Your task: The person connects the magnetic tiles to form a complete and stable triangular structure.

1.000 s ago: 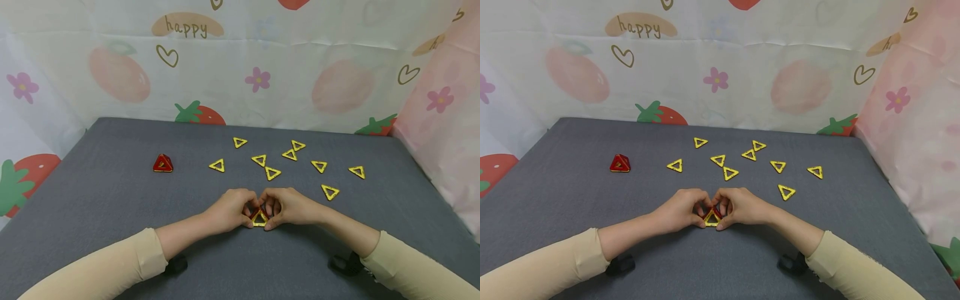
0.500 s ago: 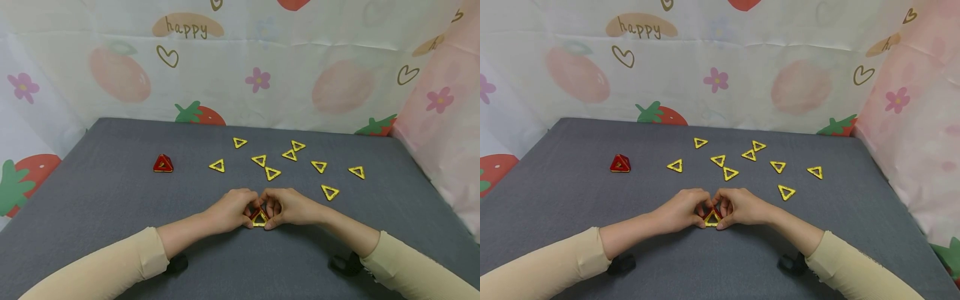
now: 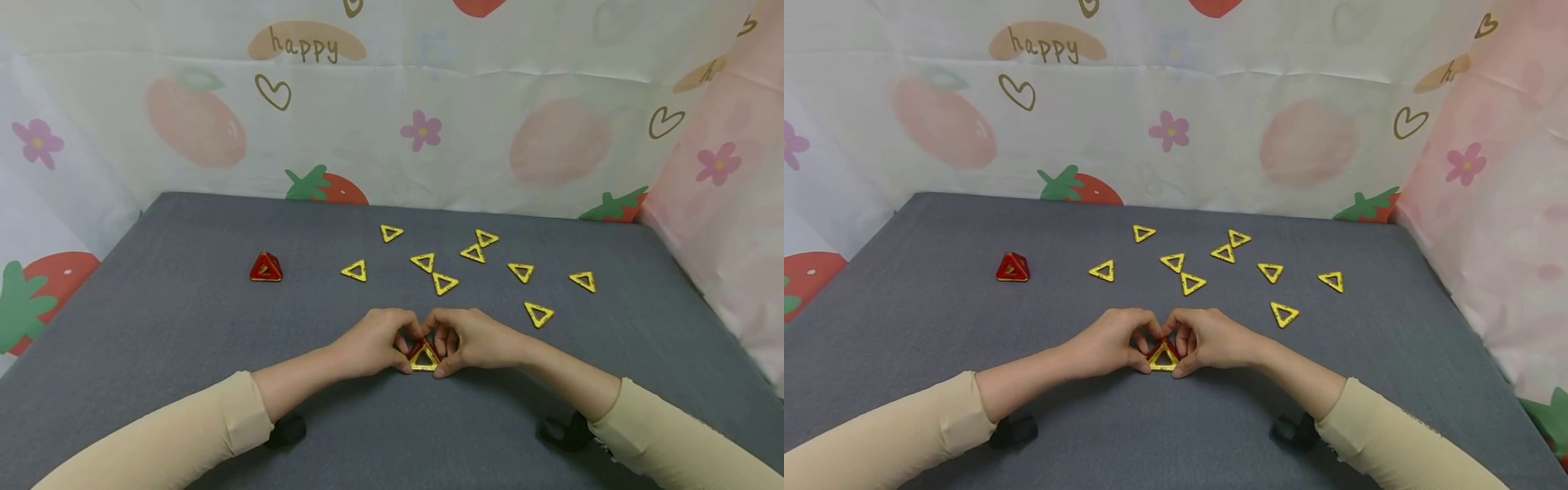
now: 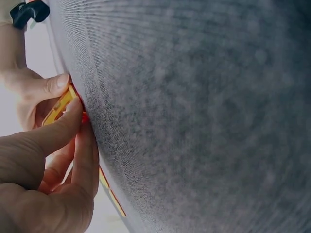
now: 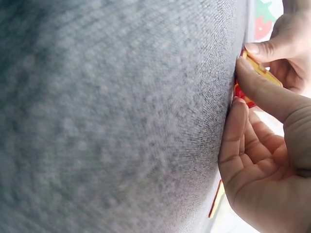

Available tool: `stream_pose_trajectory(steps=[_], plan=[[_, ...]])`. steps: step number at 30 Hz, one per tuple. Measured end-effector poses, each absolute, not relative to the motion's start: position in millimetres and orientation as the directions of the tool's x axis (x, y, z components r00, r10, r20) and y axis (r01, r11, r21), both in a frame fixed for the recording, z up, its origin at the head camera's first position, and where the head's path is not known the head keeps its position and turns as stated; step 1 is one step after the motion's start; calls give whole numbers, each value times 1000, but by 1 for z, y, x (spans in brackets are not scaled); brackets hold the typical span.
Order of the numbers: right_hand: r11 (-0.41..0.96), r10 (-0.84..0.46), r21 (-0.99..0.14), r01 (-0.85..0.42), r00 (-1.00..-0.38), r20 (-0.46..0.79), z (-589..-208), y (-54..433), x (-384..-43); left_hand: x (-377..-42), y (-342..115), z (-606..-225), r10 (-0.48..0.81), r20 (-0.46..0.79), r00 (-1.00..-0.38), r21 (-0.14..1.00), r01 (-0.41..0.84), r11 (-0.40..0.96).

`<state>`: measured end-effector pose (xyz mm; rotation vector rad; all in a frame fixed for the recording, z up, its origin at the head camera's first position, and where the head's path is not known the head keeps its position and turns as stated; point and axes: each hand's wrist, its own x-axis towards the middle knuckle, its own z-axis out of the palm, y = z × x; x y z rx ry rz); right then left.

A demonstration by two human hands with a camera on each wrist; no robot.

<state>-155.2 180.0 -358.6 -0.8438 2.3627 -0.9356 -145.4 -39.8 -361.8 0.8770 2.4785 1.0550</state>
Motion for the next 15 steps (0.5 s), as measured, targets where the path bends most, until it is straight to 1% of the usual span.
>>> stream_pose_trajectory(steps=[7, 11, 15], plan=[[578, -681, -732, -359, -707, -191, -359, 179, -155, -147, -42, -360, 638, -74, -766, 744, 383, 547], [581, -682, -727, -366, -707, -189, -359, 179, -155, -150, -46, -358, 644, -58, -763, 740, 400, 540], [579, -680, -736, -352, -707, -196, -359, 179, -155, -155, -52, -355, 623, -37, -782, 736, 400, 546]])
